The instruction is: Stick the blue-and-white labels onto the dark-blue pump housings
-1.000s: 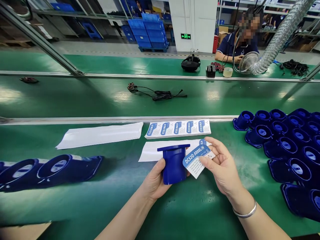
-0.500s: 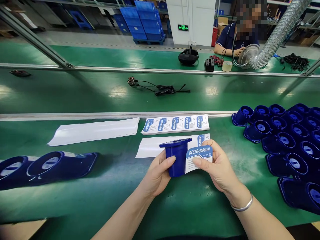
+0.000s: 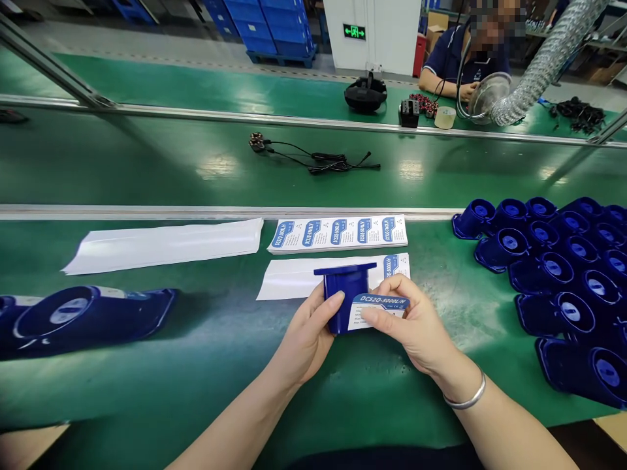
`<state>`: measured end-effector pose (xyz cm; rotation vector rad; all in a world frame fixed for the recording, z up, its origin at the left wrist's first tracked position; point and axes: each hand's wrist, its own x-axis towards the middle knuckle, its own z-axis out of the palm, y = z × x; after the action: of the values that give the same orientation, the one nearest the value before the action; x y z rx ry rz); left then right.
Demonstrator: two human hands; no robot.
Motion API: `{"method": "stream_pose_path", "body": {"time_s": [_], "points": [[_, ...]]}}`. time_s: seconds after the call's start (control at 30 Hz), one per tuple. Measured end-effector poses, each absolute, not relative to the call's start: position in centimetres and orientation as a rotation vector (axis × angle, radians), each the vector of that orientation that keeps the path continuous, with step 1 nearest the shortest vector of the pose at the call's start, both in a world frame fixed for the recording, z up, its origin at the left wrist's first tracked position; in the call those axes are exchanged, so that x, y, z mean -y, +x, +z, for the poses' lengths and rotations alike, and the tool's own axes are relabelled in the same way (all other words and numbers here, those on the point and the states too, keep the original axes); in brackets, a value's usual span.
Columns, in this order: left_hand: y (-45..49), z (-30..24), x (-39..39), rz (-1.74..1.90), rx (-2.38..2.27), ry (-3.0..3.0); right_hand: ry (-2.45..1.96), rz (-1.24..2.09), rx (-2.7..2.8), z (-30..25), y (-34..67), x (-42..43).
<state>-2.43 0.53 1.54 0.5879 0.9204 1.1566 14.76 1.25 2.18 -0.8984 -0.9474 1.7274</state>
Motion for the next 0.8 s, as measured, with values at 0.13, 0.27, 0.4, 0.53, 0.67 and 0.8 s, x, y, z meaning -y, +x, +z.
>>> {"method": "stream_pose_path", "body": {"time_s": [0.13,0.27,0.4,0.53,0.67,0.8], "points": [[-2.40,1.72,-0.58,1.110,-0.921,0.597,-0.954,1.720,0.952,2.03,14.76,-1.07],[-2.27,1.81,-0.57,1.115,-0.916,0.648,-0.981,1.713,0.936,2.21,14.63,-1.12],[-2.31,1.61,-0.44,1.107,-0.913,0.677,-0.994,1.708,0.909,2.32,14.49,-1.29],[-2.45,1.29,-0.33,1.075,-0.891,0.660,-0.999,1.695,0.894,2.21,14.38,-1.35],[-2.43,1.30,-0.35,1.040,-0.875,0.633,-1.002,1.685,0.885,2.09,14.36,-1.32],[-2.34,1.39,-0.36,1.030,-0.896,0.626,-0.994,1.681,0.884,2.02,14.37,-1.26]]}}
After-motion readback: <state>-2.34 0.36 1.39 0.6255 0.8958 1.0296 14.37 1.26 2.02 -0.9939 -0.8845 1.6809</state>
